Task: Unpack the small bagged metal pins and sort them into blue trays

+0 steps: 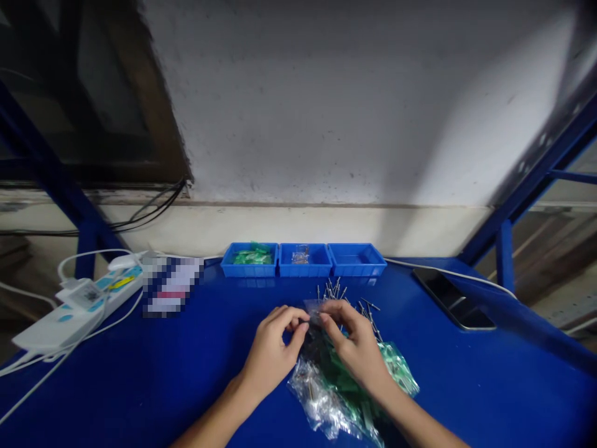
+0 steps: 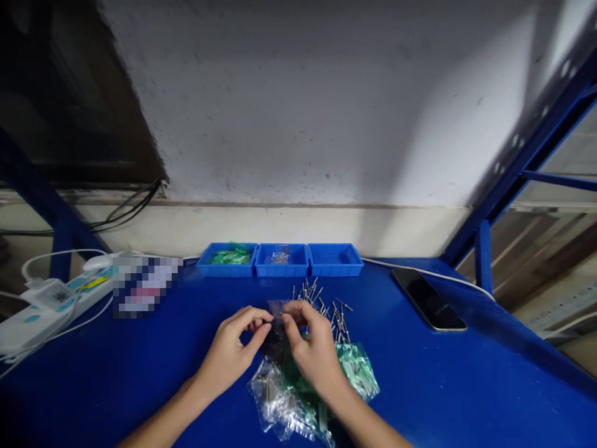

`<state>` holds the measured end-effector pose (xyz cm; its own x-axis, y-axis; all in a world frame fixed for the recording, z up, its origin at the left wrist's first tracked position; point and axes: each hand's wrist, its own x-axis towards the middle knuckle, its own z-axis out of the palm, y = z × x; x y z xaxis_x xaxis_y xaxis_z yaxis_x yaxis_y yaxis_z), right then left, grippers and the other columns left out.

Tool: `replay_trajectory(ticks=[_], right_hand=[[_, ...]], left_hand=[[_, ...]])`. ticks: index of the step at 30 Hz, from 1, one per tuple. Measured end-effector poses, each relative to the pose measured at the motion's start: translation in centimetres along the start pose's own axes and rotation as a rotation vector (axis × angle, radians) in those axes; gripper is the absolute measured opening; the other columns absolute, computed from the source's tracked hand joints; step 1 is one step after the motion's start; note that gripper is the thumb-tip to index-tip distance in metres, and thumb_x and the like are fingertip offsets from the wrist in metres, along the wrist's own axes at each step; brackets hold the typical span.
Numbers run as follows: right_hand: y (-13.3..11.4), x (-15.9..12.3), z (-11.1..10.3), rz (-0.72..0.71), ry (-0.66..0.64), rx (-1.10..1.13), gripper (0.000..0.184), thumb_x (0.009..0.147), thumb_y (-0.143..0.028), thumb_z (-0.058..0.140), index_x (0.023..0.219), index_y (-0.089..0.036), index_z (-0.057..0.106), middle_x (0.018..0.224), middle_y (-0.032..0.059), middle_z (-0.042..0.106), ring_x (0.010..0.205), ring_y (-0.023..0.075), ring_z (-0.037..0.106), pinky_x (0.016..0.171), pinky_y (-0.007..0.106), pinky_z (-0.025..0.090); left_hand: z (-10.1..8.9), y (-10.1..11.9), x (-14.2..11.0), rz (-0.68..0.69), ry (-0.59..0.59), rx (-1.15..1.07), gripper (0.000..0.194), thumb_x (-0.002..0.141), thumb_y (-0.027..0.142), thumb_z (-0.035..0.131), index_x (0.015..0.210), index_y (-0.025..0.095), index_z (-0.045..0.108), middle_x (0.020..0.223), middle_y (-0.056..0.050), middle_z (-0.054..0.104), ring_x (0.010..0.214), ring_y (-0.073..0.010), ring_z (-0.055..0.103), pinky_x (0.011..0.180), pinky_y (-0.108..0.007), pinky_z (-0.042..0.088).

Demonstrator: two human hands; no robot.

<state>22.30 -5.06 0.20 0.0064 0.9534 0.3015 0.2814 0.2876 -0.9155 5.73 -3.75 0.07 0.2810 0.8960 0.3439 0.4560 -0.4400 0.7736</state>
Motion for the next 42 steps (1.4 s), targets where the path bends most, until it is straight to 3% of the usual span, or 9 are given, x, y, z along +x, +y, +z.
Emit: replay_trajectory(ticks=[6, 9, 14, 19, 24, 27, 29, 34, 42], right_hand=[[0.4, -0.5, -0.2, -0.43, -0.062, -0.317, 0.022, 0.082, -0.008, 0.044, 0.089, -0.022, 0.059, 0.106, 0.0084, 0.057, 0.101, 0.021, 0.054, 0.084, 0.035, 0.045], [0.4, -0.7, 0.0, -0.379, -0.046, -0.304, 0.029, 0.076, -0.004, 0.042, 0.091, -0.022, 0.06, 0.118, 0.0089, 0.048, 0.113, 0.023, 0.046, 0.09, 0.038, 0.043], [0.7, 0.0, 0.3, -0.139, -0.03, -0.029, 0.034, 0.081, -0.016, 0.052, 0.113, -0.023, 0.046, 0.107, 0.007, 0.055, 0.102, 0.0194, 0.054, 0.084, 0.034, 0.048], [-0.6, 0.7, 0.0, -0.298, -0.101, -0.182, 0.01, 0.086, -0.018, 0.05, 0.09, -0.02, 0.058, 0.082, 0.0026, 0.061, 0.075, 0.0144, 0.059, 0.069, 0.028, 0.048], [-4.4, 2.5, -3.0, -0.735, 0.385, -0.351, 0.021, 0.078, -0.006, 0.056, 0.094, -0.021, 0.059, 0.086, 0.0034, 0.061, 0.079, 0.0161, 0.059, 0.07, 0.03, 0.048], [-5.1, 4.9, -4.1, -0.865, 0.648, -0.411, 0.032, 0.076, -0.004, 0.059, 0.101, -0.024, 0.058, 0.091, 0.0032, 0.061, 0.083, 0.0161, 0.058, 0.077, 0.033, 0.046], [-4.3, 6.5, -4.0, -0.778, 0.544, -0.571, 0.028, 0.079, -0.008, 0.057, 0.102, -0.024, 0.06, 0.093, 0.0045, 0.062, 0.09, 0.0186, 0.057, 0.081, 0.036, 0.044], [-1.1, 8.2, -2.4, -0.361, -0.147, -0.895, 0.026, 0.077, -0.031, 0.064, 0.102, -0.024, 0.064, 0.098, 0.0084, 0.065, 0.106, 0.0305, 0.052, 0.088, 0.051, 0.035], [1.1, 5.3, -0.5, -0.245, -0.22, -0.627, 0.025, 0.088, -0.032, 0.048, 0.104, -0.019, 0.062, 0.093, 0.0074, 0.065, 0.091, 0.0212, 0.058, 0.083, 0.035, 0.042]], left_hand=[[-0.2, 0.1, 0.3, -0.424, -0.152, -0.617, 0.041, 0.088, 0.05, 0.039, 0.086, 0.015, 0.061, 0.071, -0.002, 0.055, 0.06, -0.0112, 0.05, 0.053, -0.022, 0.035], [-0.2, -0.1, 0.4, -0.334, -0.074, -0.536, 0.026, 0.082, 0.041, 0.055, 0.087, 0.016, 0.058, 0.072, 0.0, 0.055, 0.066, -0.0112, 0.052, 0.06, -0.022, 0.038], [0.0, -1.1, 0.6, -0.148, 0.08, -0.323, 0.016, 0.083, 0.033, 0.055, 0.089, 0.018, 0.057, 0.083, -0.001, 0.061, 0.079, -0.0145, 0.057, 0.069, -0.024, 0.04], [0.3, -1.7, 0.6, -0.108, 0.004, -0.274, 0.016, 0.084, 0.032, 0.052, 0.091, 0.018, 0.058, 0.082, -0.002, 0.063, 0.077, -0.016, 0.06, 0.069, -0.026, 0.043], [0.4, -1.9, 0.5, -0.077, 0.119, 0.176, 0.018, 0.086, 0.029, 0.046, 0.084, 0.02, 0.061, 0.081, -0.003, 0.065, 0.081, -0.0193, 0.058, 0.081, -0.036, 0.038], [0.6, -2.1, 0.3, -0.014, 0.097, 0.408, 0.017, 0.082, 0.031, 0.053, 0.094, 0.026, 0.064, 0.096, -0.003, 0.065, 0.096, -0.0243, 0.054, 0.09, -0.046, 0.029], [0.7, -2.4, 0.2, 0.032, 0.031, 0.439, 0.024, 0.079, 0.033, 0.059, 0.102, 0.029, 0.062, 0.105, -0.003, 0.063, 0.104, -0.0262, 0.051, 0.092, -0.048, 0.026], [0.6, -2.6, 0.3, 0.038, -0.101, 0.411, 0.014, 0.078, 0.022, 0.06, 0.09, 0.029, 0.063, 0.1, 0.002, 0.065, 0.098, -0.0212, 0.055, 0.094, -0.046, 0.023], [0.1, -2.5, 0.7, 0.073, -0.088, 0.513, 0.018, 0.089, 0.022, 0.045, 0.085, 0.025, 0.063, 0.088, 0.001, 0.066, 0.09, -0.0184, 0.056, 0.089, -0.041, 0.027]])
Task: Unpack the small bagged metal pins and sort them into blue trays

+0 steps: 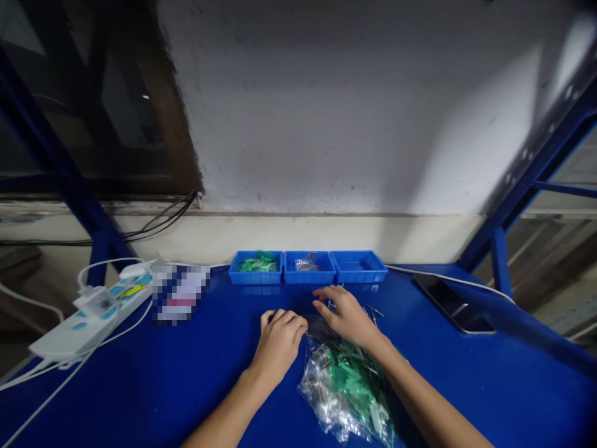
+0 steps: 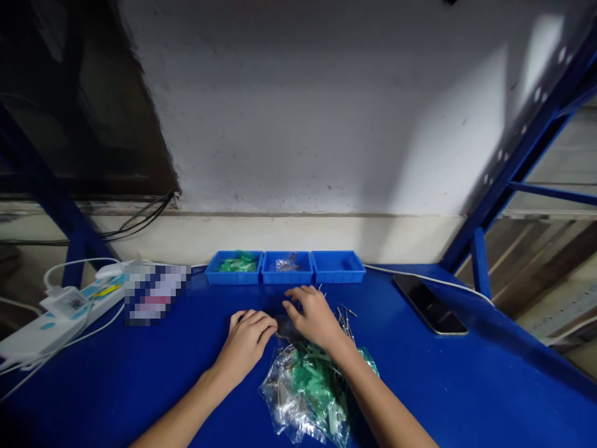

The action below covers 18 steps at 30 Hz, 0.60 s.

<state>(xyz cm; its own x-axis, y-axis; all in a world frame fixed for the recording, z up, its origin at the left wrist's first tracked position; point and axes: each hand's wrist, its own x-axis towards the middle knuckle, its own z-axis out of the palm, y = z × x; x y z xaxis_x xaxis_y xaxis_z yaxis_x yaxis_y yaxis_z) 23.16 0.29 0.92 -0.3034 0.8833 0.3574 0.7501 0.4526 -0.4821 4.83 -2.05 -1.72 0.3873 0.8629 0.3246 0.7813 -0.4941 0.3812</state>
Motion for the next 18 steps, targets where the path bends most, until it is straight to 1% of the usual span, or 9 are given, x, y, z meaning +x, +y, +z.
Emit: replay_trajectory(ticks=[2, 3, 5, 6, 9, 11, 14, 16, 18], right_hand=[[0.0, -0.8, 0.8, 0.005, -0.052, 0.012, 0.024, 0.088, -0.031, 0.047, 0.103, -0.019, 0.063, 0.094, 0.0073, 0.065, 0.093, 0.0207, 0.057, 0.084, 0.033, 0.042], [0.0, -1.2, 1.0, 0.002, -0.08, 0.009, 0.025, 0.089, -0.03, 0.046, 0.104, -0.019, 0.063, 0.095, 0.0073, 0.065, 0.094, 0.0207, 0.057, 0.086, 0.033, 0.042], [0.0, -1.7, 1.4, -0.003, -0.137, -0.017, 0.027, 0.089, -0.03, 0.045, 0.107, -0.019, 0.062, 0.098, 0.0081, 0.063, 0.097, 0.021, 0.055, 0.088, 0.034, 0.041], [0.0, -1.8, 1.5, -0.004, -0.164, -0.04, 0.029, 0.088, -0.03, 0.046, 0.11, -0.019, 0.061, 0.102, 0.0092, 0.062, 0.099, 0.0218, 0.054, 0.09, 0.035, 0.04], [0.2, -2.0, 1.7, 0.015, -0.226, -0.113, 0.042, 0.085, -0.038, 0.05, 0.12, -0.016, 0.057, 0.117, 0.0144, 0.053, 0.11, 0.0269, 0.047, 0.096, 0.04, 0.036], [0.4, -2.1, 1.9, 0.024, -0.247, -0.126, 0.049, 0.084, -0.044, 0.05, 0.123, -0.014, 0.055, 0.125, 0.0162, 0.047, 0.118, 0.0299, 0.04, 0.1, 0.043, 0.033], [0.4, -2.1, 2.0, 0.011, -0.209, -0.097, 0.047, 0.084, -0.044, 0.051, 0.12, -0.016, 0.057, 0.123, 0.0153, 0.047, 0.118, 0.0295, 0.038, 0.099, 0.043, 0.033], [0.0, -2.0, 1.9, 0.0, -0.118, -0.052, 0.041, 0.084, -0.041, 0.052, 0.116, -0.017, 0.059, 0.117, 0.014, 0.05, 0.114, 0.0278, 0.041, 0.098, 0.042, 0.034], [-0.7, -1.9, 1.7, 0.018, -0.008, 0.032, 0.033, 0.085, -0.039, 0.051, 0.107, -0.018, 0.062, 0.107, 0.0116, 0.055, 0.107, 0.0254, 0.046, 0.094, 0.04, 0.036]], left_hand=[[-0.1, -0.2, 0.1, -0.02, 0.006, 0.02, 0.024, 0.091, 0.021, 0.04, 0.083, 0.025, 0.062, 0.084, 0.001, 0.066, 0.086, -0.0177, 0.056, 0.087, -0.04, 0.029], [-0.2, -0.3, 0.1, -0.036, 0.013, 0.021, 0.023, 0.091, 0.023, 0.04, 0.085, 0.025, 0.063, 0.087, 0.0, 0.067, 0.087, -0.0181, 0.056, 0.086, -0.04, 0.031], [-0.1, -0.4, 0.0, -0.061, 0.025, 0.017, 0.02, 0.089, 0.029, 0.045, 0.098, 0.027, 0.062, 0.101, -0.002, 0.066, 0.097, -0.0209, 0.054, 0.087, -0.04, 0.032], [0.0, -0.4, -0.1, -0.068, 0.025, 0.023, 0.024, 0.087, 0.033, 0.047, 0.106, 0.027, 0.061, 0.109, -0.003, 0.064, 0.104, -0.0231, 0.052, 0.089, -0.042, 0.032], [0.4, -0.4, -0.3, -0.085, 0.0, 0.058, 0.035, 0.084, 0.033, 0.05, 0.119, 0.028, 0.055, 0.128, -0.006, 0.054, 0.121, -0.0288, 0.04, 0.099, -0.052, 0.022], [0.6, -0.3, -0.4, -0.116, -0.008, 0.057, 0.032, 0.083, 0.028, 0.05, 0.114, 0.028, 0.057, 0.132, -0.005, 0.051, 0.125, -0.0292, 0.035, 0.101, -0.055, 0.017], [0.7, -0.5, -0.2, -0.192, 0.031, -0.008, 0.02, 0.079, 0.021, 0.052, 0.097, 0.026, 0.06, 0.119, -0.003, 0.059, 0.122, -0.0279, 0.038, 0.099, -0.054, 0.022], [0.7, -0.8, 0.0, -0.227, 0.063, -0.127, 0.012, 0.078, 0.019, 0.052, 0.088, 0.023, 0.057, 0.1, -0.003, 0.064, 0.107, -0.0247, 0.05, 0.093, -0.048, 0.033], [0.6, -1.1, 0.3, -0.228, 0.086, -0.34, 0.005, 0.079, 0.02, 0.051, 0.083, 0.02, 0.053, 0.085, -0.002, 0.063, 0.085, -0.0188, 0.057, 0.081, -0.038, 0.042]])
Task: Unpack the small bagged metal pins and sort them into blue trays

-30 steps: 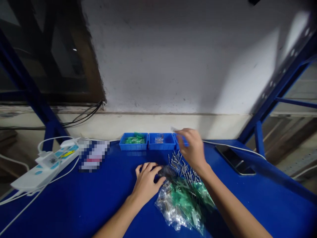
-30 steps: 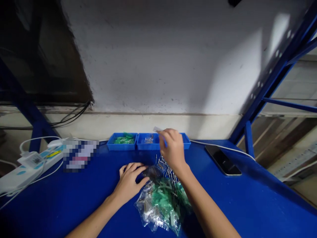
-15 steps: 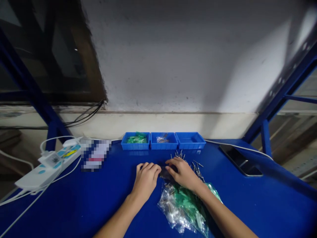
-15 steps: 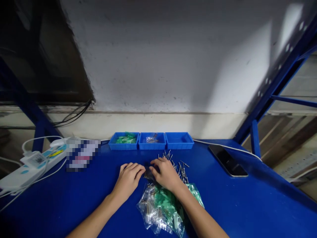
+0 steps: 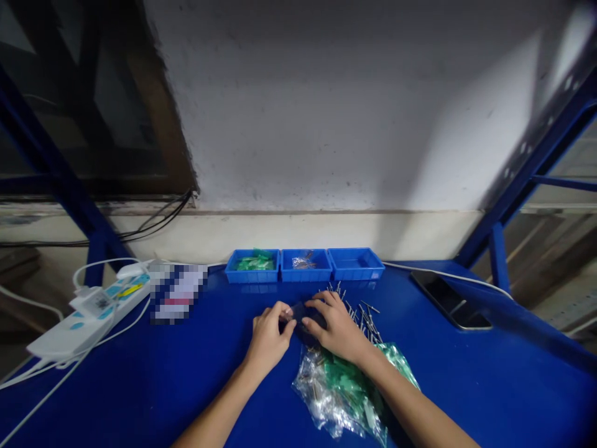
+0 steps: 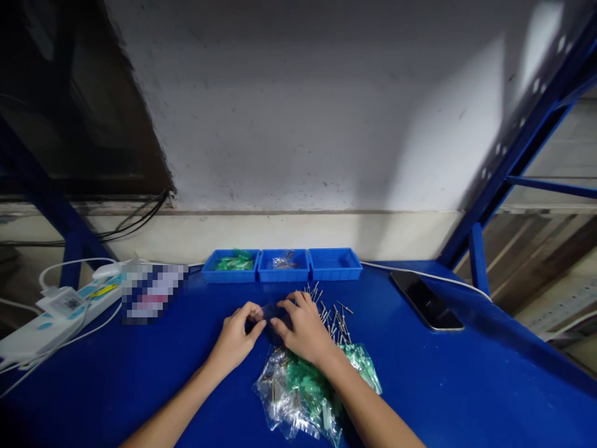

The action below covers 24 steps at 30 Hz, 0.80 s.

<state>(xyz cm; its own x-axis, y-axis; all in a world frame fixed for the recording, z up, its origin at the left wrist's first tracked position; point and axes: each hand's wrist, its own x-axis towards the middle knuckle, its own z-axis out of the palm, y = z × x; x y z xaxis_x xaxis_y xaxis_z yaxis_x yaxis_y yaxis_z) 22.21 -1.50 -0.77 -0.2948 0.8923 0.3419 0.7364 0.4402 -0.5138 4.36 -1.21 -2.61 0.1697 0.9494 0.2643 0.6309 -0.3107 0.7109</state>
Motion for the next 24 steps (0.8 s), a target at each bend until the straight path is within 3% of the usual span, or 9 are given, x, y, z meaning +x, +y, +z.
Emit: replay_trajectory(ticks=[4, 8, 13, 16, 20, 24], right_hand=[[-1.3, 0.2, -0.4, 0.13, 0.049, 0.303, 0.039, 0.092, -0.045, 0.037, 0.081, -0.018, 0.062, 0.071, 0.0025, 0.058, 0.068, 0.0155, 0.053, 0.066, 0.028, 0.042], [-1.6, 0.4, -0.2, 0.239, 0.007, 0.641, 0.047, 0.091, -0.053, 0.033, 0.077, -0.016, 0.06, 0.059, -0.0011, 0.054, 0.056, 0.0121, 0.05, 0.054, 0.024, 0.038], [-1.7, 0.5, 0.0, 0.343, -0.077, 0.98, 0.038, 0.08, -0.051, 0.055, 0.089, -0.015, 0.06, 0.058, -0.0039, 0.05, 0.052, 0.0096, 0.045, 0.052, 0.023, 0.035], [-2.0, 0.5, 0.0, 0.328, -0.137, 1.073, 0.036, 0.072, -0.045, 0.067, 0.087, -0.014, 0.06, 0.056, -0.0056, 0.048, 0.05, 0.0075, 0.041, 0.053, 0.022, 0.033], [-2.2, 0.2, 0.2, 0.322, -0.061, 1.018, 0.029, 0.074, -0.042, 0.064, 0.082, -0.015, 0.059, 0.059, -0.0042, 0.05, 0.054, 0.009, 0.044, 0.055, 0.023, 0.036], [-2.0, -0.1, 0.0, 0.143, 0.156, 0.566, 0.016, 0.085, -0.03, 0.052, 0.088, -0.017, 0.062, 0.08, 0.004, 0.059, 0.072, 0.0156, 0.054, 0.067, 0.029, 0.042]], left_hand=[[0.1, 0.2, 0.3, -0.03, -0.007, -0.41, 0.013, 0.08, 0.028, 0.055, 0.084, 0.018, 0.049, 0.077, -0.001, 0.059, 0.06, -0.0115, 0.055, 0.061, -0.026, 0.046], [0.1, 1.1, -0.1, -0.001, 0.023, -0.611, 0.014, 0.082, 0.029, 0.054, 0.087, 0.018, 0.049, 0.085, -0.004, 0.061, 0.077, -0.0149, 0.061, 0.073, -0.028, 0.049], [-0.3, 1.6, -0.5, 0.099, 0.044, -0.472, 0.018, 0.084, 0.023, 0.048, 0.069, 0.016, 0.055, 0.113, -0.009, 0.052, 0.1, -0.0196, 0.057, 0.079, -0.03, 0.048], [-0.3, 1.3, -0.5, 0.123, 0.098, -0.406, 0.019, 0.082, 0.019, 0.048, 0.067, 0.016, 0.059, 0.114, -0.009, 0.047, 0.101, -0.0198, 0.054, 0.081, -0.031, 0.047], [-0.3, 0.9, -0.2, 0.118, 0.125, -0.319, 0.023, 0.081, 0.016, 0.045, 0.066, 0.018, 0.062, 0.106, -0.008, 0.048, 0.102, -0.0202, 0.052, 0.089, -0.035, 0.043], [-0.6, 0.9, -0.2, 0.015, 0.023, -0.292, 0.02, 0.077, 0.015, 0.049, 0.081, 0.022, 0.068, 0.108, -0.007, 0.051, 0.108, -0.0228, 0.049, 0.086, -0.034, 0.043]])
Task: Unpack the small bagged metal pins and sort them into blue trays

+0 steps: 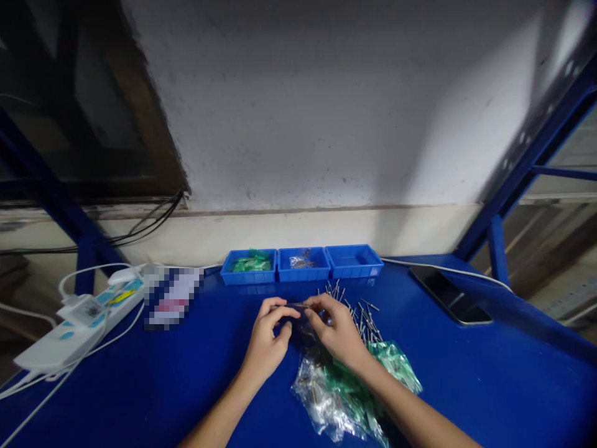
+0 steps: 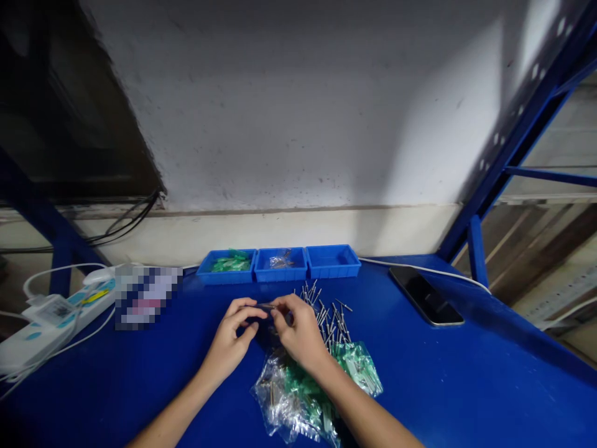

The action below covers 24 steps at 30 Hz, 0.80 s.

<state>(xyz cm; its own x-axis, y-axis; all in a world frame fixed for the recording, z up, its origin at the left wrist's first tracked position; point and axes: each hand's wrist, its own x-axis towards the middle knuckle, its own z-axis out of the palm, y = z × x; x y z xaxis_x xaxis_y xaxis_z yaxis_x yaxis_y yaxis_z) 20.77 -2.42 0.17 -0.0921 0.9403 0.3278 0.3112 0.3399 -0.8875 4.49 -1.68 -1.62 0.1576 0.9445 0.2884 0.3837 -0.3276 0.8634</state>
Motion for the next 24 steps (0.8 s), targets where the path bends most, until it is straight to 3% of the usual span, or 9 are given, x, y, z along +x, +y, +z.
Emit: replay_trajectory(ticks=[3, 7, 10, 12, 15, 17, 20, 24], right_hand=[[0.2, -0.3, -0.2, -0.256, 0.062, -0.226, 0.018, 0.085, -0.019, 0.048, 0.094, -0.021, 0.063, 0.094, 0.0069, 0.056, 0.091, 0.0198, 0.052, 0.082, 0.035, 0.043], [0.5, -0.8, 0.0, -0.351, 0.021, -0.332, 0.031, 0.083, -0.012, 0.046, 0.104, -0.027, 0.063, 0.109, 0.009, 0.047, 0.102, 0.022, 0.048, 0.082, 0.037, 0.045], [0.4, -0.8, 0.3, -0.293, 0.009, -0.314, 0.031, 0.082, -0.013, 0.046, 0.103, -0.026, 0.063, 0.113, 0.0101, 0.045, 0.108, 0.0235, 0.045, 0.086, 0.038, 0.044], [0.0, -0.6, 0.3, -0.175, 0.032, -0.223, 0.02, 0.085, -0.022, 0.048, 0.096, -0.022, 0.065, 0.106, 0.0096, 0.049, 0.104, 0.0227, 0.048, 0.088, 0.038, 0.043], [-0.6, -0.2, 0.3, 0.067, -0.008, 0.042, 0.037, 0.09, -0.041, 0.039, 0.074, -0.017, 0.062, 0.079, 0.0044, 0.054, 0.078, 0.0167, 0.054, 0.075, 0.031, 0.045], [-0.7, 0.0, 0.4, 0.191, -0.058, 0.207, 0.045, 0.09, -0.049, 0.038, 0.066, -0.016, 0.057, 0.064, 0.0007, 0.051, 0.062, 0.0128, 0.05, 0.062, 0.026, 0.042], [0.1, 0.3, 0.7, 0.27, -0.045, 0.294, 0.039, 0.082, -0.051, 0.051, 0.069, -0.015, 0.058, 0.059, -0.0013, 0.052, 0.054, 0.0106, 0.047, 0.054, 0.023, 0.038], [0.6, 1.6, -0.7, 0.169, 0.176, 0.22, 0.03, 0.077, -0.043, 0.059, 0.083, -0.014, 0.062, 0.071, 0.0033, 0.063, 0.061, 0.014, 0.055, 0.058, 0.026, 0.043]], left_hand=[[-0.1, 0.2, -0.1, -0.12, -0.029, -0.154, 0.021, 0.082, 0.026, 0.049, 0.091, 0.021, 0.067, 0.11, -0.006, 0.054, 0.106, -0.0217, 0.051, 0.082, -0.031, 0.044], [0.1, 0.1, 0.0, -0.212, -0.032, -0.337, 0.031, 0.086, 0.041, 0.048, 0.099, 0.017, 0.063, 0.09, -0.006, 0.062, 0.08, -0.0163, 0.056, 0.063, -0.024, 0.044], [0.0, -0.1, 0.2, -0.146, 0.0, -0.235, 0.029, 0.085, 0.039, 0.05, 0.098, 0.016, 0.062, 0.083, -0.005, 0.063, 0.072, -0.0155, 0.057, 0.059, -0.024, 0.043], [-0.1, 0.0, 0.1, 0.009, 0.059, -0.023, 0.023, 0.086, 0.034, 0.049, 0.097, 0.018, 0.062, 0.087, -0.005, 0.063, 0.078, -0.017, 0.057, 0.067, -0.027, 0.044], [-0.4, 0.3, -0.2, 0.279, 0.097, 0.313, 0.021, 0.088, 0.024, 0.046, 0.097, 0.022, 0.064, 0.09, -0.005, 0.062, 0.085, -0.0188, 0.054, 0.079, -0.032, 0.044], [-0.4, 0.5, -0.4, 0.372, 0.074, 0.435, 0.025, 0.089, 0.021, 0.043, 0.101, 0.025, 0.065, 0.09, -0.006, 0.06, 0.085, -0.019, 0.053, 0.078, -0.033, 0.044], [-0.3, 0.6, -0.6, 0.406, 0.028, 0.48, 0.029, 0.09, 0.019, 0.041, 0.107, 0.026, 0.063, 0.094, -0.006, 0.058, 0.088, -0.0191, 0.052, 0.078, -0.033, 0.045], [0.0, 0.2, -0.4, 0.336, -0.03, 0.495, 0.029, 0.089, 0.024, 0.043, 0.113, 0.025, 0.058, 0.105, -0.008, 0.057, 0.099, -0.0221, 0.051, 0.087, -0.037, 0.044]])
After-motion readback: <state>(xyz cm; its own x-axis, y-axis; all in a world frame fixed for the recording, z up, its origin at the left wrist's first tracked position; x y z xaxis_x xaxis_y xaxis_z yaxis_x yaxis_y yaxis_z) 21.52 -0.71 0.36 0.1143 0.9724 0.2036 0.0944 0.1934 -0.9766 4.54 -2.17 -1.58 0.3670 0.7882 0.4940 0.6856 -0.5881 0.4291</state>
